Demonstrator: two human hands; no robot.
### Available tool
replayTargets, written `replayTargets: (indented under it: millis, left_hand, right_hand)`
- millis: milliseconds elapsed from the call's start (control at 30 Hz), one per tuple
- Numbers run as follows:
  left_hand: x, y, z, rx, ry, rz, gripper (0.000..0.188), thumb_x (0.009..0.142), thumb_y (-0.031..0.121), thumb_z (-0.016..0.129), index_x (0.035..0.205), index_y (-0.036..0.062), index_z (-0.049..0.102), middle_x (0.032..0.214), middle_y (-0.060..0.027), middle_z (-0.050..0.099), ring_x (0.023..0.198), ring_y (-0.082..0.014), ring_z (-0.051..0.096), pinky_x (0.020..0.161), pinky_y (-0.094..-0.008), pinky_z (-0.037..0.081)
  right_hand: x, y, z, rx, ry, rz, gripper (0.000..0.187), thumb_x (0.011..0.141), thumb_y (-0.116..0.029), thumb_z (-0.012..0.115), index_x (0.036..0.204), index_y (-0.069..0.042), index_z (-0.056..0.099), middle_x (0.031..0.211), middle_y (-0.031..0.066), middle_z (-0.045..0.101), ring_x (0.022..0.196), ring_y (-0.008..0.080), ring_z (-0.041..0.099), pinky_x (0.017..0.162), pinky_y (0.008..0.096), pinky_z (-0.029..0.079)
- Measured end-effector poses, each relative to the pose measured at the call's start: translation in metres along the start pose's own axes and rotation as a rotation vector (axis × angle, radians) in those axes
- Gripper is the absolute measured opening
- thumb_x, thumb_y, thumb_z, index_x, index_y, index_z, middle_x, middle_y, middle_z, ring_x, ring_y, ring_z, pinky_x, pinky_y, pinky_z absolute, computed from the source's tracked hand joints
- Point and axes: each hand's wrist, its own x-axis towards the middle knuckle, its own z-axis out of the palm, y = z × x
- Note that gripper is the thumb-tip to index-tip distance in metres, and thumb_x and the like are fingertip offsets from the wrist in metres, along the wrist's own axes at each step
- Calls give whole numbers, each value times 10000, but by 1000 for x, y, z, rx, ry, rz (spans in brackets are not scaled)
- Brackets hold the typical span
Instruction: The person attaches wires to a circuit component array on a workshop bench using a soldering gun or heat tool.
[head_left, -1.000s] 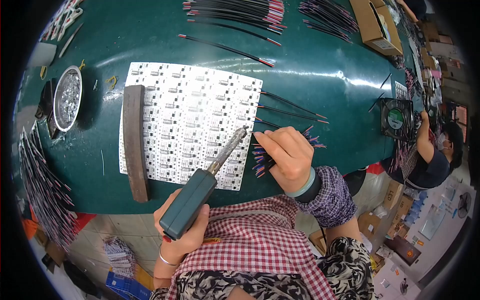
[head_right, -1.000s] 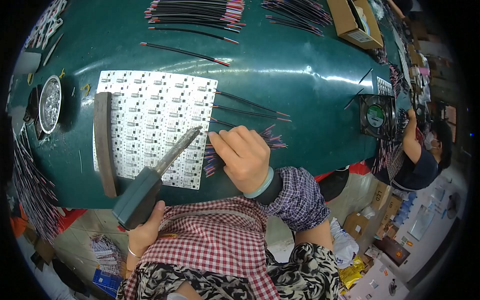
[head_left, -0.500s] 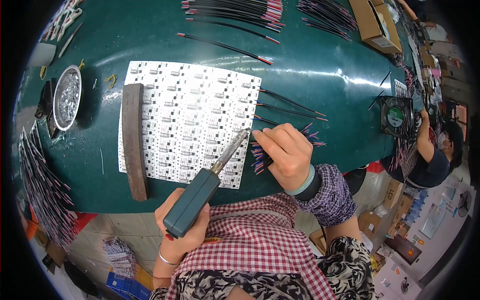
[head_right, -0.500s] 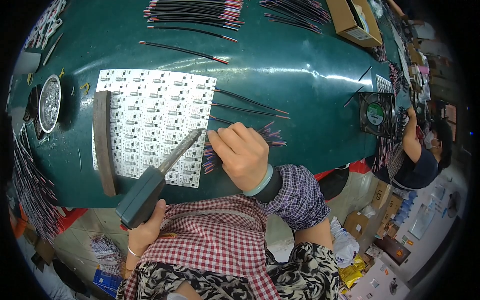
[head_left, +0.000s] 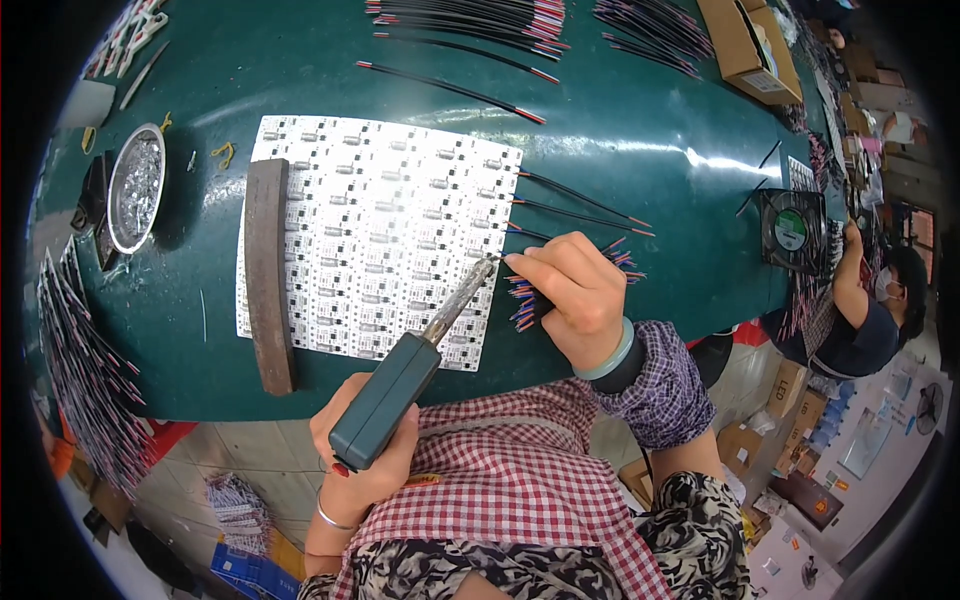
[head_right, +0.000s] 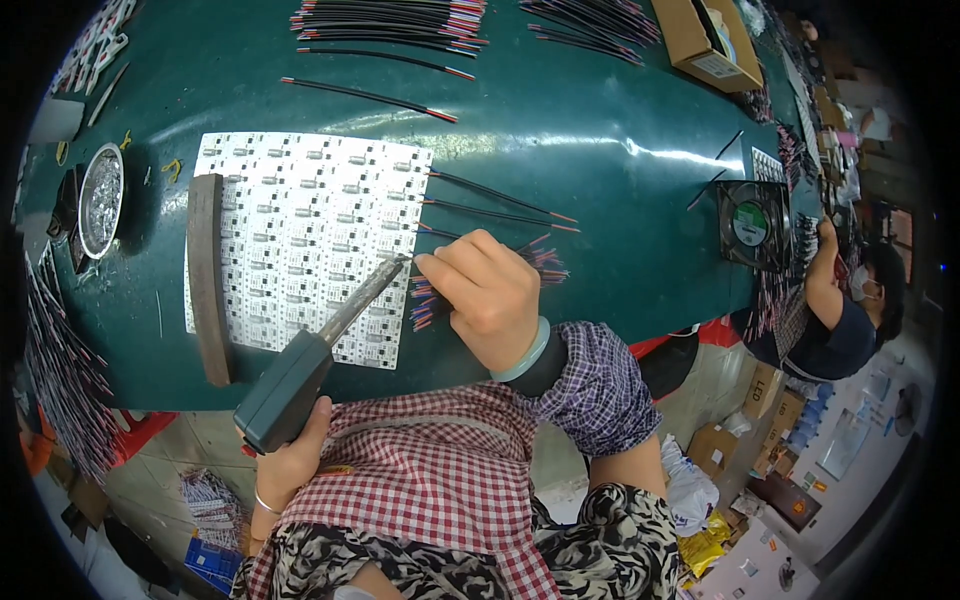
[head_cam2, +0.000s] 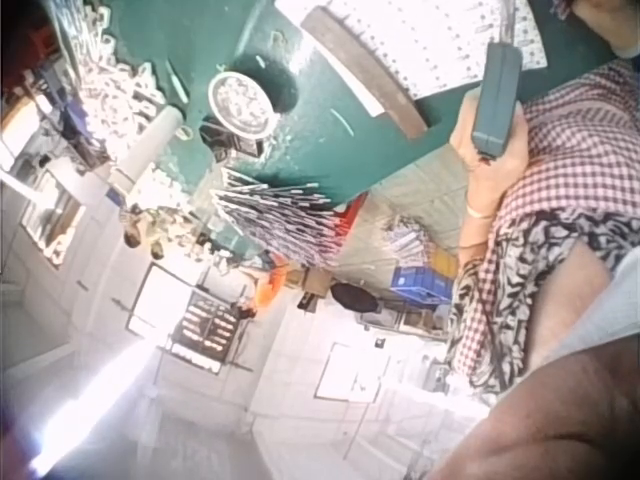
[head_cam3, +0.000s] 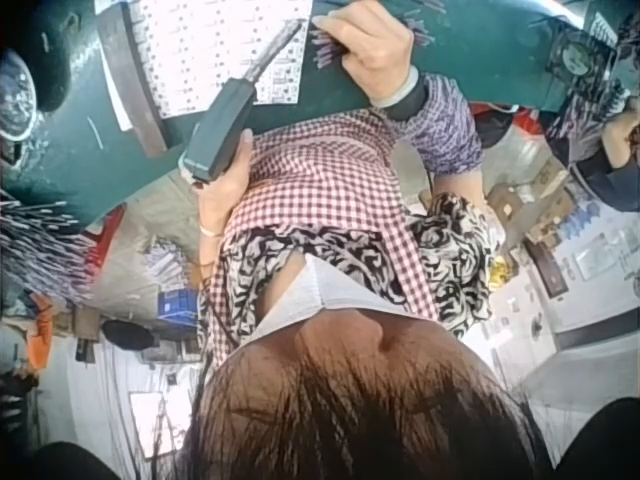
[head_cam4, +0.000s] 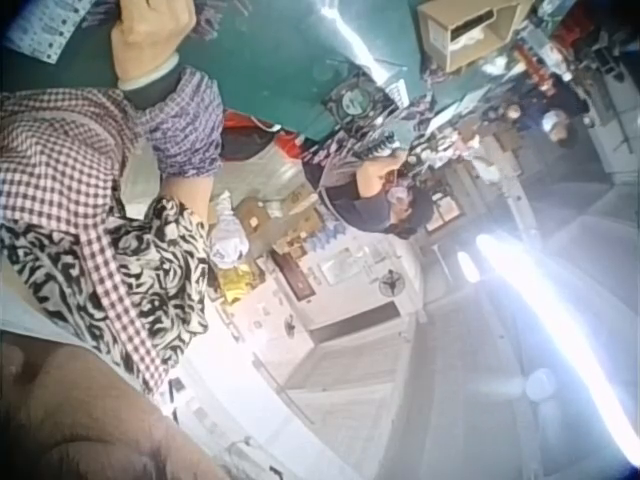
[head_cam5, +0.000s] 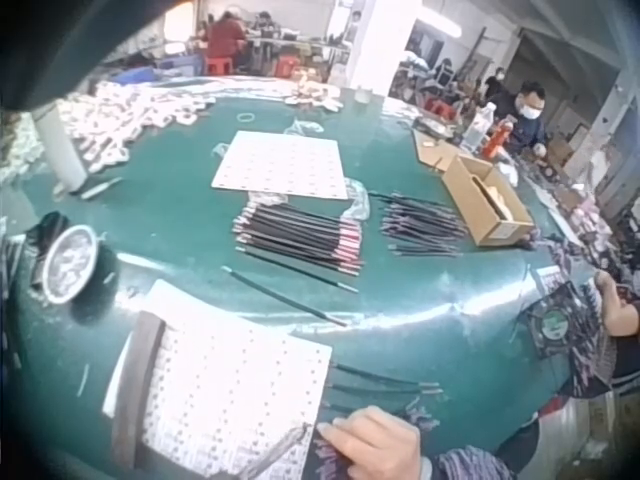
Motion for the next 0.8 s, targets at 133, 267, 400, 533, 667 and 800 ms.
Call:
replayTargets:
  millis: [133, 267, 400, 533, 667, 800]
  left_hand:
    - [5, 0, -1, 53, 15, 153, 176, 706, -38, 725, 877, -56, 684, 796, -139, 646, 596, -240, 635, 543, -301, 490]
    - [0, -4, -1, 89, -11, 163, 185, 701, -41, 721, 882, -58, 686, 796, -140, 647, 597, -247, 637, 545, -303, 492]
    - [-14, -11, 3, -61, 97, -10, 195, 742, -4, 748, 927, -45, 705, 814, -132, 669, 622, -225, 649, 562, -305, 504]
    - [-24, -12, -2, -67, 135, -52, 236, 786, 53, 782, 1001, -25, 723, 846, -125, 696, 695, -218, 674, 623, -310, 528]
    - [-28, -13, -4, -28, 161, -38, 259, 790, 58, 787, 1032, -14, 728, 886, -127, 716, 750, -227, 696, 679, -322, 545]
    - [-33, -18, -10, -156, 13, -62, 424, 866, -71, 721, 1280, -42, 634, 1234, -132, 680, 1083, -201, 661, 926, -333, 535]
  right_hand:
    - [0, -2, 0, -11, -3, -9, 438, 569, 54, 641, 998, 14, 717, 893, 123, 675, 795, 302, 641, 664, 373, 534]
    - [0, -3, 1, -37, -1, -19, 429, 567, 49, 643, 988, 17, 718, 889, 125, 675, 798, 303, 640, 663, 374, 534]
    - [-1, -5, 1, -52, -10, -18, 426, 569, 51, 645, 986, 18, 719, 874, 126, 665, 800, 302, 640, 659, 376, 533]
    - [-2, -6, 0, -56, -11, -13, 395, 588, 55, 649, 975, 21, 716, 926, 122, 662, 813, 306, 640, 671, 379, 531]
    - [-7, -16, -8, -38, 71, -59, 506, 622, 36, 663, 1124, 4, 719, 911, 94, 593, 786, 273, 585, 648, 357, 472]
    - [-12, -20, 3, -124, 48, 44, 639, 663, 10, 664, 1302, 15, 657, 885, 69, 529, 774, 243, 517, 667, 342, 410]
